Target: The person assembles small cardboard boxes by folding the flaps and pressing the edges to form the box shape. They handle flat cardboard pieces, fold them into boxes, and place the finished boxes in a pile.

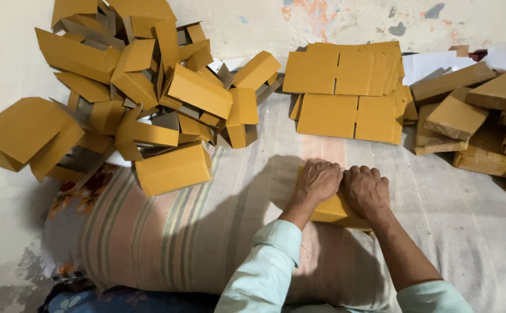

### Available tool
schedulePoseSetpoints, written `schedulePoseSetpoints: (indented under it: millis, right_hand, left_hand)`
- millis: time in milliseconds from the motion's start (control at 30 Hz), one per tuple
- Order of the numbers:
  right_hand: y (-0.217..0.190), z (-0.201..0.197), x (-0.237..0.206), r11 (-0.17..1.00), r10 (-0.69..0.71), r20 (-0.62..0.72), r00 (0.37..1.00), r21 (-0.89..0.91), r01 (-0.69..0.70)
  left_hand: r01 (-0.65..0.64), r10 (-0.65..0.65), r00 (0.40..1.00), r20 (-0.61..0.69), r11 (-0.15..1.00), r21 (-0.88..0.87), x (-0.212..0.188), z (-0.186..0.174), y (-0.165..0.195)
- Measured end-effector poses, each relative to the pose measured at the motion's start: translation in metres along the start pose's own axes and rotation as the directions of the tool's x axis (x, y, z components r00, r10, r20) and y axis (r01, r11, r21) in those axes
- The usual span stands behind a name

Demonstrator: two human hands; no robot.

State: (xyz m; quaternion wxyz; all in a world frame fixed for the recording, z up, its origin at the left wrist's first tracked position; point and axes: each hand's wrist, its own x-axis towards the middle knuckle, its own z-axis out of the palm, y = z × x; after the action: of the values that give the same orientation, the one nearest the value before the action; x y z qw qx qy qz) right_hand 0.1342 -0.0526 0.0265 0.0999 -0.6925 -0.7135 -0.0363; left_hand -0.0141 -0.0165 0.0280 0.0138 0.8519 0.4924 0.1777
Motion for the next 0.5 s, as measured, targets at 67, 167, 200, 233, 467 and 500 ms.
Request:
schedulePoseSetpoints:
  millis: [67,167,200,233,467,500]
  right_hand:
    - [0.003,0.004,0.001,0.999,0.031,0.043,0.999,0.034,-0.032]
    - [0.009,0.008,0.005,1.000,-0.002,0.118,0.993,-0.004,0.003]
    - [0.014,0.009,0.004,0.995,-0.066,0.139,0.988,-0.061,0.075]
    - [0.018,0.010,0.003,0.982,-0.128,0.164,0.978,-0.116,0.148]
    - [0.033,0.011,-0.042,0.973,-0.223,-0.155,0.962,-0.099,0.210]
    - [0.032,0.008,-0.050,0.973,-0.230,-0.156,0.961,-0.028,0.228]
  left_hand:
    - [0.063,-0.060,0.997,0.044,0.996,-0.057,-0.003,-0.001,-0.003]
    - [0.181,-0.170,0.982,0.083,0.972,-0.150,-0.006,-0.009,-0.011]
    - [0.227,-0.210,0.970,0.124,0.964,-0.141,-0.009,-0.012,-0.013]
    - [0.273,-0.251,0.954,0.164,0.953,-0.131,-0.013,-0.015,-0.015]
    - [0.306,-0.291,0.952,0.097,0.928,-0.214,-0.033,-0.002,-0.035]
    - [0.229,-0.232,0.973,0.012,0.949,-0.216,-0.036,0.003,-0.037]
